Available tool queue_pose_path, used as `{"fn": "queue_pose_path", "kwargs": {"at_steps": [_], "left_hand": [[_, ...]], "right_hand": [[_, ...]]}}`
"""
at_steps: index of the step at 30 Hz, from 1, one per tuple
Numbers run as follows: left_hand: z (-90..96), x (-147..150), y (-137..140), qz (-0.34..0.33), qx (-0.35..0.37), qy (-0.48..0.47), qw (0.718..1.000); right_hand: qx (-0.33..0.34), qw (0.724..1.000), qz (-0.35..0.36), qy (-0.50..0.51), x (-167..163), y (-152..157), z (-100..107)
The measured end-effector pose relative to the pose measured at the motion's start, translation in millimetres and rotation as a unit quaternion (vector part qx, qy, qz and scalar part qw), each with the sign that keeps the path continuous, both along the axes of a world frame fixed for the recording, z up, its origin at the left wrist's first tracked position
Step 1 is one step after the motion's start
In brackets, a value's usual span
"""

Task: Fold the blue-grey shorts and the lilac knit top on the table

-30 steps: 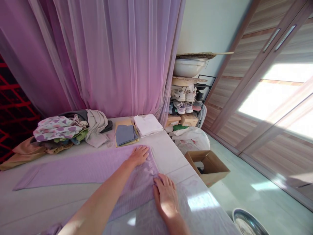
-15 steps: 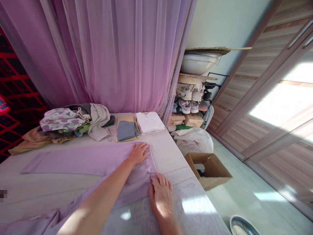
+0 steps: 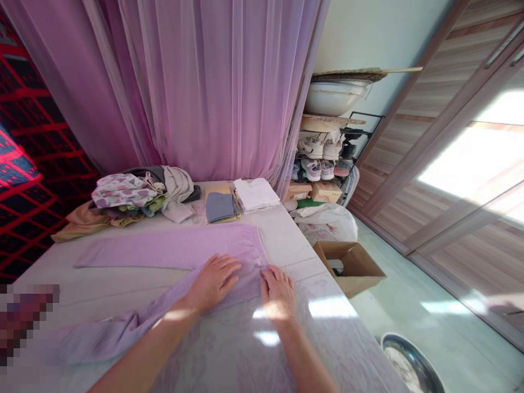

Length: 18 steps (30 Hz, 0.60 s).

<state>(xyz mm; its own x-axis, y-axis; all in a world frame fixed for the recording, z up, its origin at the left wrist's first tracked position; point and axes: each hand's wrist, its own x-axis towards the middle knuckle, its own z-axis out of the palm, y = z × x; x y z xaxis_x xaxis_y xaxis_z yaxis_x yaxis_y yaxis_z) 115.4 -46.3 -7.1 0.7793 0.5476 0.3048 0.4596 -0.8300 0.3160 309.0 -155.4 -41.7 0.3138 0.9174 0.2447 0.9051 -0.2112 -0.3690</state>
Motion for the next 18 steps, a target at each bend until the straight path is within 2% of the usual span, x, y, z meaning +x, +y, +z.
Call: {"fn": "queue_pose_path", "kwargs": {"at_steps": [3, 5, 8, 11, 14, 18], "left_hand": [[2.4, -33.7, -31.8, -0.016, 0.02, -0.022, 0.999], [-1.1, -51.6, -43.6, -0.02, 0.031, -0.011, 0.999], [-11.6, -73.9, -48.8, -0.004, 0.043, 0.007, 0.999], [-21.3, -88.5, -47.1, 0.02, 0.056, 0.01, 0.998], [-24.9, -90.4, -45.4, 0.036, 0.061, 0.015, 0.997], [-22.1, -80.4, -46.0, 0.053, 0.065, 0.045, 0.995]], "right_hand": [[0.001, 1.0, 0.003, 0.0, 2.9, 1.2, -3.8], [0.006, 1.0, 0.007, 0.003, 7.9, 1.8, -10.8], [0.015, 0.999, 0.03, 0.023, 20.5, 0.4, -23.9], [-0.004, 0.995, 0.085, 0.045, 34.4, -3.5, -28.9], [-0.038, 0.992, 0.116, 0.044, 40.8, -6.1, -18.8], [-0.079, 0.992, 0.102, 0.003, 35.2, -4.8, 4.5]]}}
